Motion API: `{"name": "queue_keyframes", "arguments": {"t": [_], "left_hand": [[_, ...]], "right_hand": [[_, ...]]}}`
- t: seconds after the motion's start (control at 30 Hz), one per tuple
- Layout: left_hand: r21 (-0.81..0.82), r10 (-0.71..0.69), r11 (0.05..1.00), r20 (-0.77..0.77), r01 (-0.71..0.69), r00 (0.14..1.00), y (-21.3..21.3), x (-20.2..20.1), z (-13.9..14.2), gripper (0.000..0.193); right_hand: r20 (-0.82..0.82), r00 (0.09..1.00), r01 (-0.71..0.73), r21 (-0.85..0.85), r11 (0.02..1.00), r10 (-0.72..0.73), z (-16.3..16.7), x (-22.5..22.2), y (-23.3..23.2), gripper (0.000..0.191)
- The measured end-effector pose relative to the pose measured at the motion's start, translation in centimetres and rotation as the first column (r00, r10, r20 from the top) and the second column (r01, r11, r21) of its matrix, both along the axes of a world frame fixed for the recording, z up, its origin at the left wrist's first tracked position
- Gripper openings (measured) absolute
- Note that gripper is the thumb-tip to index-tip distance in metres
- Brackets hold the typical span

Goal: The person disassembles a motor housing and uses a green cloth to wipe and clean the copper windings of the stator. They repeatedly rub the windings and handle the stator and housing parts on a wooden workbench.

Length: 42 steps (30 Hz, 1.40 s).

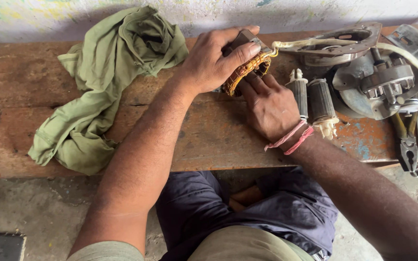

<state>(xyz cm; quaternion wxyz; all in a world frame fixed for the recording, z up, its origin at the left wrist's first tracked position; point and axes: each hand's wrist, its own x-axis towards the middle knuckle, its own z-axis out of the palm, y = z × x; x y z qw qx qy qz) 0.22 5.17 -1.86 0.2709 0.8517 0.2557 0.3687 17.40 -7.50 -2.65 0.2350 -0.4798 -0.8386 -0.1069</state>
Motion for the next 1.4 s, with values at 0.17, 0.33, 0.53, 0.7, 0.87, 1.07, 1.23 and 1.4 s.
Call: {"name": "queue_keyframes", "arguments": {"t": [0.17,0.33,0.53,0.7,0.87,1.07,1.23,1.4], "left_hand": [[-0.012,0.005,1.0,-0.04,-0.006,0.999,-0.6,-0.3,0.5,0.065],[-0.031,-0.037,0.999,-0.013,0.037,0.999,-0.8,0.2,1.0,0.063],[0.043,-0.075,0.997,0.068,0.072,0.995,-1.1,-0.6,1.2,0.058],[-0.027,-0.082,0.996,0.028,0.083,0.996,-1.0,-0.4,1.4,0.052],[0.033,-0.085,0.996,0.042,0.084,0.995,-1.2,-0.5,1.8,0.051],[-0.025,-0.053,0.998,0.016,0.054,0.998,-1.3,-0.5,1.9,0.05],[0.064,-0.026,0.998,0.024,0.024,0.999,-1.2,-0.6,1.5,0.048],[0.029,-0.088,0.996,0.031,0.087,0.996,-0.7,-0.5,0.9,0.052]], "right_hand": [[-0.074,0.996,0.048,-0.065,0.997,-0.053,0.2,-0.7,-0.6,0.048],[-0.124,0.987,0.071,-0.243,0.967,-0.103,0.3,-1.0,0.0,0.034],[-0.249,0.967,0.002,-0.182,0.983,-0.048,-0.5,-1.1,-0.1,0.025],[-0.259,0.964,0.009,-0.214,0.977,-0.066,-0.7,-1.2,-0.2,0.026],[-0.298,0.954,-0.021,-0.169,0.985,-0.031,-1.1,-1.3,0.0,0.028],[-0.258,0.963,0.011,-0.263,0.965,-0.082,-2.1,-1.2,0.5,0.041],[-0.179,0.981,0.037,-0.229,0.973,-0.079,-2.4,-0.9,0.8,0.04],[-0.181,0.982,0.018,-0.194,0.981,-0.054,-2.7,-0.8,0.7,0.04]]}}
